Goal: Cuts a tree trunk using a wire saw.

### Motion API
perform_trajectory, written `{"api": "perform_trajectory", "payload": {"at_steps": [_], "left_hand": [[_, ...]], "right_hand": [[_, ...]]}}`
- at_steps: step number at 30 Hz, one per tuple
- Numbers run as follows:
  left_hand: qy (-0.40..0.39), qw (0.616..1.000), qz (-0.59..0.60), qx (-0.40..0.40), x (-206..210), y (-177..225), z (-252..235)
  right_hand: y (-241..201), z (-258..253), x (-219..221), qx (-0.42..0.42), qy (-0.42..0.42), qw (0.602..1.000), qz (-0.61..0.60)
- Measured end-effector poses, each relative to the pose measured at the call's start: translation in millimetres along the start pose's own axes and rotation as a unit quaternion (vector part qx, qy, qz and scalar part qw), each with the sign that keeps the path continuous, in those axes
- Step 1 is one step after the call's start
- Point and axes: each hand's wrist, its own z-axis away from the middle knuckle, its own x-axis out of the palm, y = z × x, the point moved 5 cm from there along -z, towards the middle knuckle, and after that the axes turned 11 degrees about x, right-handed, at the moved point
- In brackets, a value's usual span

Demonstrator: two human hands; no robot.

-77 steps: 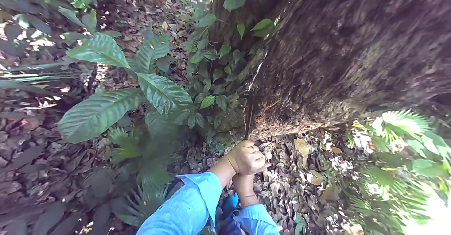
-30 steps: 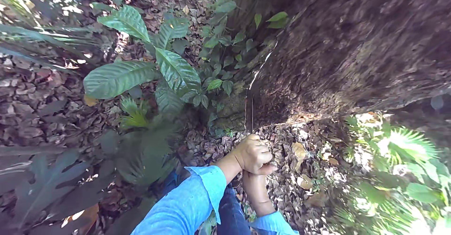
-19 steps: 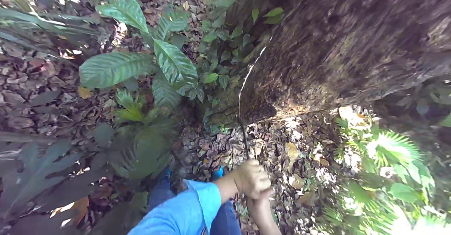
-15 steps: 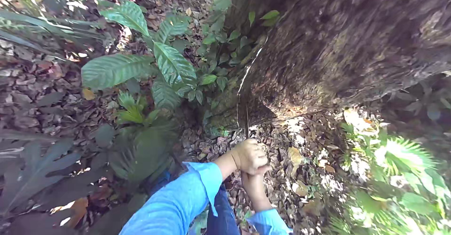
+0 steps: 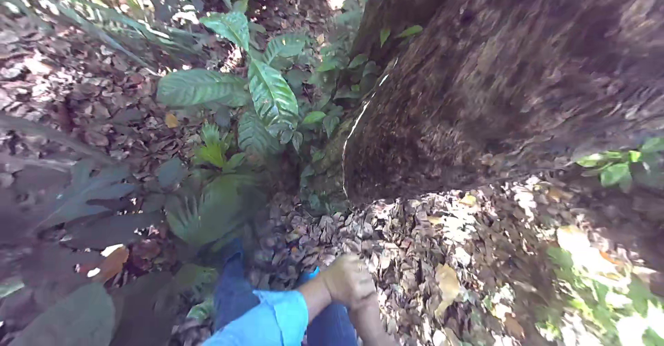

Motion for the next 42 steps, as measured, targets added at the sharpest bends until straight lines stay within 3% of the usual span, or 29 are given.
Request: {"api": "perform_trajectory", "payload": {"at_steps": [5,8,11,16,18,20,21,23,25,27,29,31,34,37,42], "left_hand": [[0.044,0.994,-0.088,0.057,-22,-63,-72],[0.041,0.988,-0.121,0.082,-23,-81,-79],[0.038,0.984,-0.148,0.093,-16,-86,-77],[0.018,0.980,-0.190,0.049,8,-80,-66],[-0.107,0.992,-0.066,-0.028,29,-55,-51],[-0.271,0.938,0.112,-0.185,69,-15,-12],[-0.271,0.925,0.136,-0.227,89,0,10],[-0.149,0.970,0.035,-0.191,107,22,37],[-0.037,0.986,-0.062,-0.150,95,22,30],[0.016,0.979,-0.168,-0.113,75,1,4],[0.032,0.970,-0.225,-0.083,62,-14,-19],[0.042,0.963,-0.257,-0.064,60,-18,-38],[0.067,0.955,-0.281,-0.067,68,-17,-53],[0.093,0.945,-0.305,-0.067,69,-20,-64],[0.081,0.945,-0.308,-0.074,46,-46,-79]], "right_hand": [[-19,-31,-53,-0.112,0.183,0.969,-0.121],[-16,-75,-38,-0.224,0.296,0.916,-0.149],[-11,-105,-28,-0.253,0.335,0.897,-0.140],[9,-123,-20,-0.296,0.366,0.876,-0.105],[42,-127,5,-0.315,0.334,0.880,-0.118],[78,-102,31,-0.262,0.236,0.933,-0.078],[77,-77,25,-0.194,0.149,0.970,-0.021],[60,-30,0,-0.074,-0.007,0.996,0.050],[59,-26,-12,-0.072,-0.019,0.996,0.050],[67,-57,-20,-0.165,0.034,0.986,0.018],[92,-106,-11,-0.356,0.148,0.920,-0.072],[108,-129,-12,-0.445,0.184,0.870,-0.104],[116,-129,-29,-0.461,0.197,0.861,-0.081],[113,-131,-40,-0.510,0.241,0.819,-0.106],[73,-140,-55,-0.534,0.243,0.796,-0.150]]}}
